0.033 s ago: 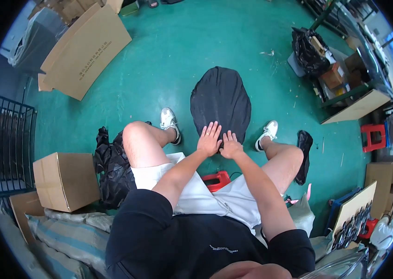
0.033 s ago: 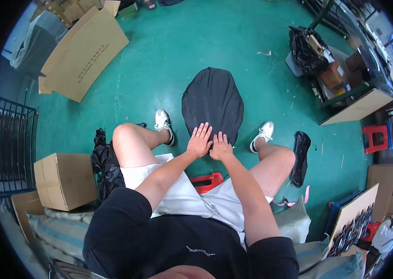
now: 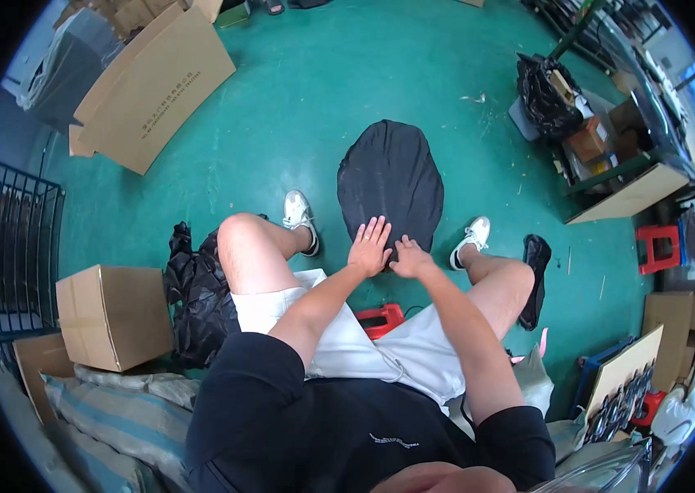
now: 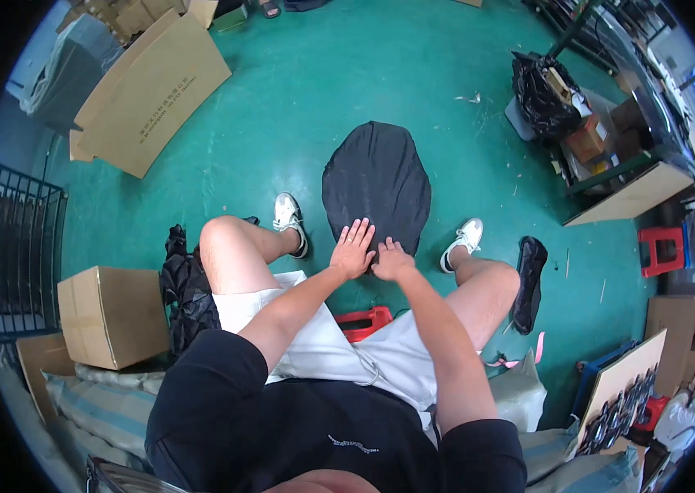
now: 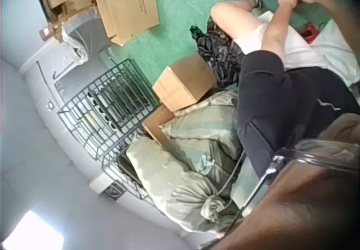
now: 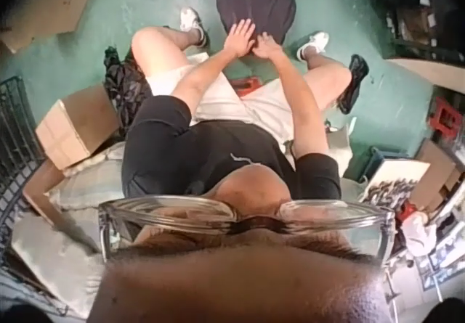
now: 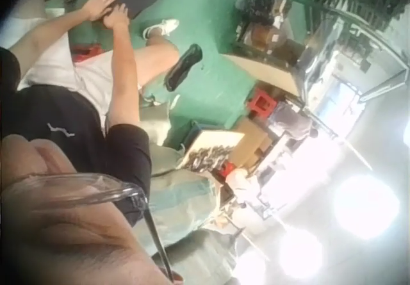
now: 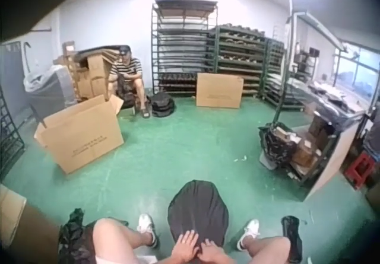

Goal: Inspecting and sorting black fabric covers in a manufacturing warehouse.

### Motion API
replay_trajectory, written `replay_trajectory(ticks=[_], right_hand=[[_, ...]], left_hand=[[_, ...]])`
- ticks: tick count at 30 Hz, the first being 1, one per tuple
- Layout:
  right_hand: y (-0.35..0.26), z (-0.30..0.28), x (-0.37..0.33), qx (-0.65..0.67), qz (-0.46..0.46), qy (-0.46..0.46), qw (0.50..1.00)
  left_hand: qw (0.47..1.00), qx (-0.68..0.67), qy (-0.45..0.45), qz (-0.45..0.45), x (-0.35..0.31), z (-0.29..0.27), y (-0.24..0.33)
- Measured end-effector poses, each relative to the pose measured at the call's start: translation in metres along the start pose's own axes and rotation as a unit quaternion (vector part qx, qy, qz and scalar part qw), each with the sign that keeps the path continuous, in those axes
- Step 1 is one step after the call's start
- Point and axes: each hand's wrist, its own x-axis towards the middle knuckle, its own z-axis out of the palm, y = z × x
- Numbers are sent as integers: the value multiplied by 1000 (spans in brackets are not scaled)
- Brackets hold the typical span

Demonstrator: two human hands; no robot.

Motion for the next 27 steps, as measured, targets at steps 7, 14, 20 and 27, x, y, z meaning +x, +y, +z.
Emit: replay_trajectory(ticks=[7,14,20,27], right_hand=[[166,-117,-31,199,37,221,954],[298,-97,-105,234,89,111,962],[325,-82,-120,567,235,-51,788],[261,-107,-103,520,262,-58,811]], left_hand=[[964,-16,-266,-4,-29,-61,-1],[890,-399,-23,220,-77,-183,34],[740,-350,542,-189,-194,-243,-83],[647,-237,219,-691,-355,-13,-229]])
